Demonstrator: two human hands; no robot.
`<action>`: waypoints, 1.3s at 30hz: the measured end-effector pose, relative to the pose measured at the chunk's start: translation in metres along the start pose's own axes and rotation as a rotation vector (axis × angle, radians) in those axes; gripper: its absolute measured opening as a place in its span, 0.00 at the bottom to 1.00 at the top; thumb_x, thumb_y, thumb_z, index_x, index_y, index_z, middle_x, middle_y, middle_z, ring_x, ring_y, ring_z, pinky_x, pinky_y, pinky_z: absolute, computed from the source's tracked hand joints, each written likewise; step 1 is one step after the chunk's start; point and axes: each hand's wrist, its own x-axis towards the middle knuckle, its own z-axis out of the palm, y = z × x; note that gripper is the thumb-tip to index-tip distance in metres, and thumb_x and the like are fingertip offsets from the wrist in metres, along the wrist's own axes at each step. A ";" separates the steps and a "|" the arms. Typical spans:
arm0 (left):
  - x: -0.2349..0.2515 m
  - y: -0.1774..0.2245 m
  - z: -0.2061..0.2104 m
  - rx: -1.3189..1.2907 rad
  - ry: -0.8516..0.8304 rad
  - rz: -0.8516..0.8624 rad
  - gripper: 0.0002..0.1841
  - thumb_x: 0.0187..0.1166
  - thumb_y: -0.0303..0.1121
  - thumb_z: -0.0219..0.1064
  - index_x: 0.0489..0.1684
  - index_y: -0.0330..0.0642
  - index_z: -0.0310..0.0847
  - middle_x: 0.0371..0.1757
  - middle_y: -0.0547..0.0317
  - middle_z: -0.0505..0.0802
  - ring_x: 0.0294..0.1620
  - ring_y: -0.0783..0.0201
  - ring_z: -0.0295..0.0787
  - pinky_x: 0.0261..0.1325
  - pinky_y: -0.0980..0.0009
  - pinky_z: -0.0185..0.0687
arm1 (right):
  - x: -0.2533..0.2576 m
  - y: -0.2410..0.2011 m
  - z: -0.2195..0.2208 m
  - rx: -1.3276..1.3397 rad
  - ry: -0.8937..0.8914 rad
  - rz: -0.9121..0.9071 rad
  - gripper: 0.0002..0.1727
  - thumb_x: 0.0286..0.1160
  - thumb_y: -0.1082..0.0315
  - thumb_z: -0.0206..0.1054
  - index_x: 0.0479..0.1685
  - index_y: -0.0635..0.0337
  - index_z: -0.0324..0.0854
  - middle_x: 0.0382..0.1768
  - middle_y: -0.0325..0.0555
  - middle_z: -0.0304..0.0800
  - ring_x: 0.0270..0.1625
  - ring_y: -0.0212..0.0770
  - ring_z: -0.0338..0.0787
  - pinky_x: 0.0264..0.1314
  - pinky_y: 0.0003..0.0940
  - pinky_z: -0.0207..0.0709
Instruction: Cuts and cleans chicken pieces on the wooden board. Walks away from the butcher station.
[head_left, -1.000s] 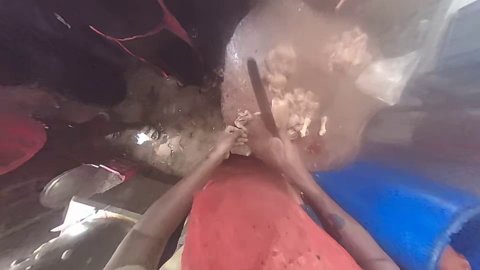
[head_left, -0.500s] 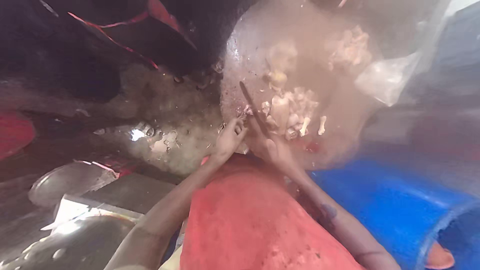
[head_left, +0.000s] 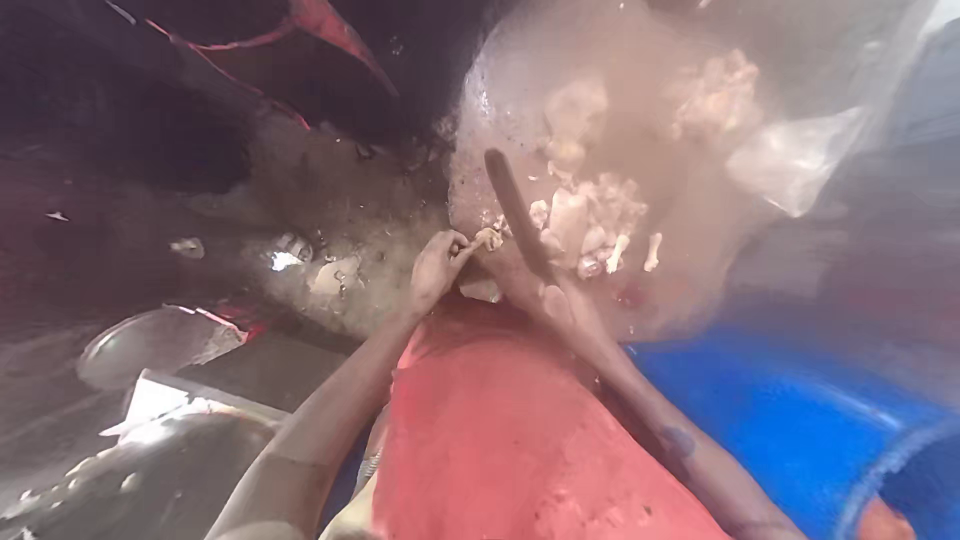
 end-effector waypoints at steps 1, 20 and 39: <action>0.001 -0.004 -0.006 -0.063 -0.018 -0.050 0.13 0.83 0.40 0.70 0.57 0.44 0.83 0.50 0.47 0.89 0.46 0.50 0.87 0.52 0.46 0.84 | -0.001 -0.008 0.000 0.100 0.025 -0.061 0.38 0.88 0.35 0.38 0.56 0.60 0.80 0.25 0.39 0.80 0.27 0.34 0.81 0.31 0.37 0.80; 0.142 0.147 0.016 0.506 -0.387 0.804 0.28 0.71 0.33 0.71 0.75 0.58 0.80 0.63 0.55 0.91 0.63 0.50 0.89 0.62 0.43 0.84 | 0.024 0.047 0.010 -0.643 -0.294 -0.199 0.26 0.83 0.43 0.60 0.61 0.56 0.82 0.40 0.58 0.93 0.45 0.62 0.94 0.47 0.67 0.84; 0.128 0.161 0.046 0.966 -0.609 0.995 0.18 0.77 0.28 0.68 0.66 0.46 0.83 0.67 0.42 0.87 0.71 0.39 0.83 0.70 0.39 0.77 | 0.013 -0.003 0.021 -0.114 -0.369 0.141 0.36 0.91 0.39 0.45 0.63 0.68 0.79 0.50 0.66 0.89 0.57 0.65 0.90 0.58 0.68 0.79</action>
